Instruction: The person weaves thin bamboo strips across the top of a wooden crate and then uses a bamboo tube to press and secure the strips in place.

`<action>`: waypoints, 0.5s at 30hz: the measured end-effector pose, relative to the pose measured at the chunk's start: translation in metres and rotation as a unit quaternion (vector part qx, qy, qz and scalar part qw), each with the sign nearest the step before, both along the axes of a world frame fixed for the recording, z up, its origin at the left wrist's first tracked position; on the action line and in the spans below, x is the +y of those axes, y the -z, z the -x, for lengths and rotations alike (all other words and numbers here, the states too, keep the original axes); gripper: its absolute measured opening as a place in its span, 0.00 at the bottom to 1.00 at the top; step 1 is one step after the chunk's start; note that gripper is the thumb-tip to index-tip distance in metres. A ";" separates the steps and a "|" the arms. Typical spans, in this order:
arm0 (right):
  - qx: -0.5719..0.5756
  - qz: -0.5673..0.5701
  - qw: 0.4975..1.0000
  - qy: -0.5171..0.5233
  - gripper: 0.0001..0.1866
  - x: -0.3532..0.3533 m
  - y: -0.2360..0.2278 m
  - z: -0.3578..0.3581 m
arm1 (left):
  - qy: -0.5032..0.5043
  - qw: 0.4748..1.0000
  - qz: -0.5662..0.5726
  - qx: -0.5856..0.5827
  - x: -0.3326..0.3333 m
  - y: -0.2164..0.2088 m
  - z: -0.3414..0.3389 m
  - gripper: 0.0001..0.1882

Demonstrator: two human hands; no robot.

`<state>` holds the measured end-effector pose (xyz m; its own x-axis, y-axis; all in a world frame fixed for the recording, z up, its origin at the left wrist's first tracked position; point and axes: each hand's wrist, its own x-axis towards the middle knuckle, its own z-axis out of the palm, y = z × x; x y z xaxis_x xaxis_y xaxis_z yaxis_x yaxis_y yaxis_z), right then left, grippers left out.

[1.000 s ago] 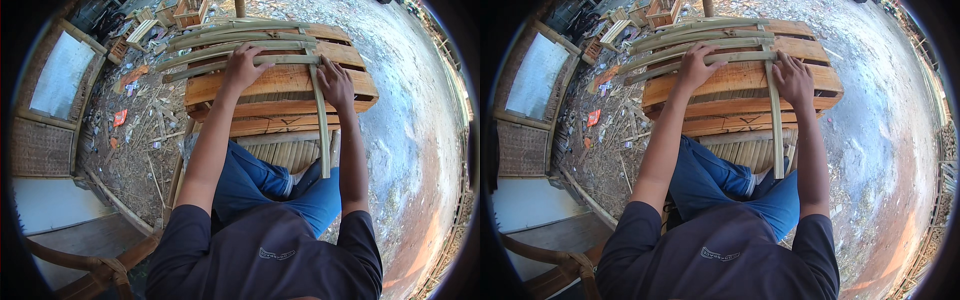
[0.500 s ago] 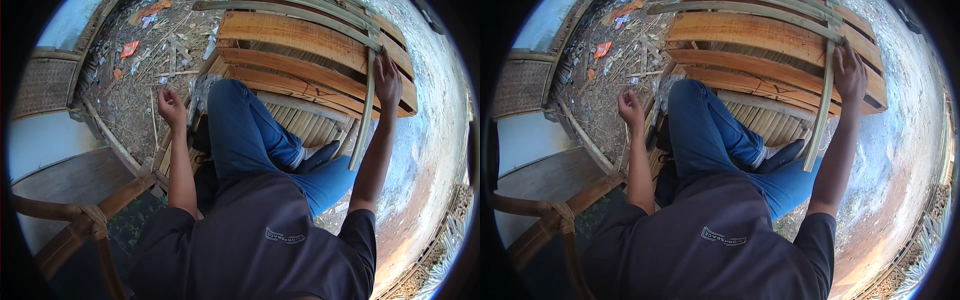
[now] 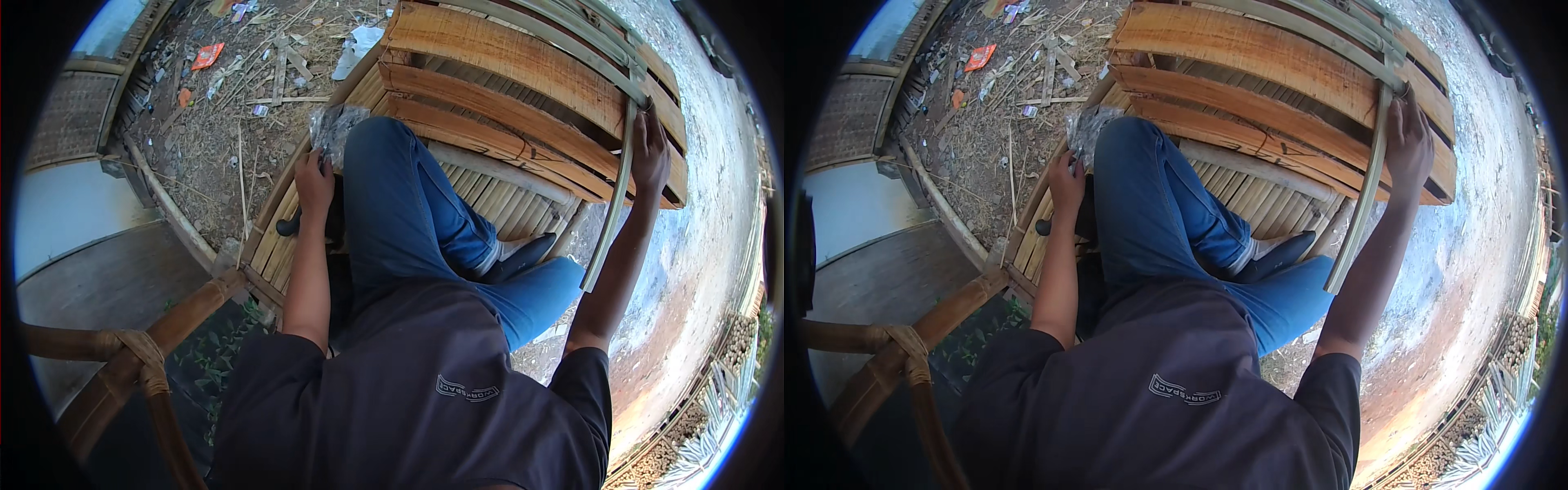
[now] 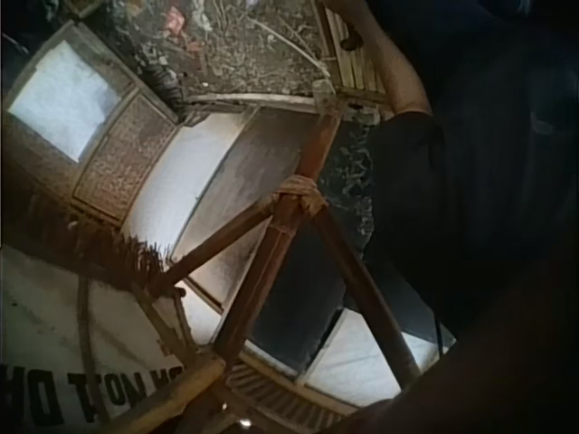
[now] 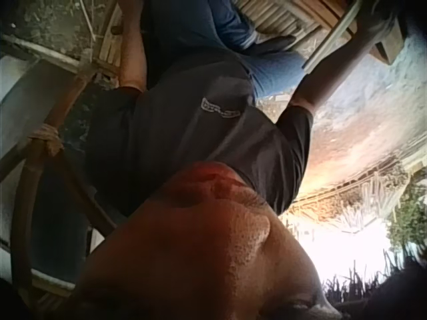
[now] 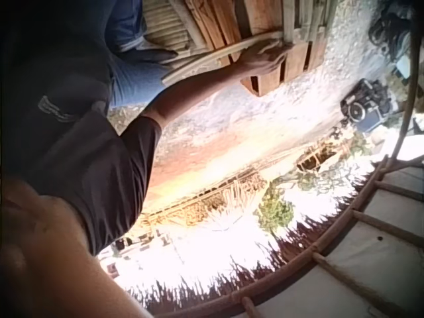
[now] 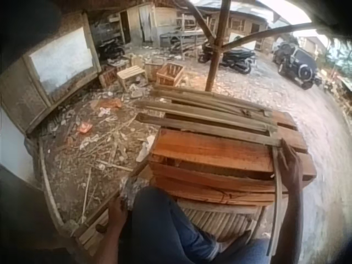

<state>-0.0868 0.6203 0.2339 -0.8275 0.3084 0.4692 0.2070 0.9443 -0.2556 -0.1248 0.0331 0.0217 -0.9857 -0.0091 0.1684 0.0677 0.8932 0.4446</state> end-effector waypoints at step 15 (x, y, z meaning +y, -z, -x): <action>-0.033 0.028 0.999 0.004 0.30 -0.002 -0.004 0.004 | 0.105 0.974 0.202 -0.010 0.016 0.060 0.092 0.14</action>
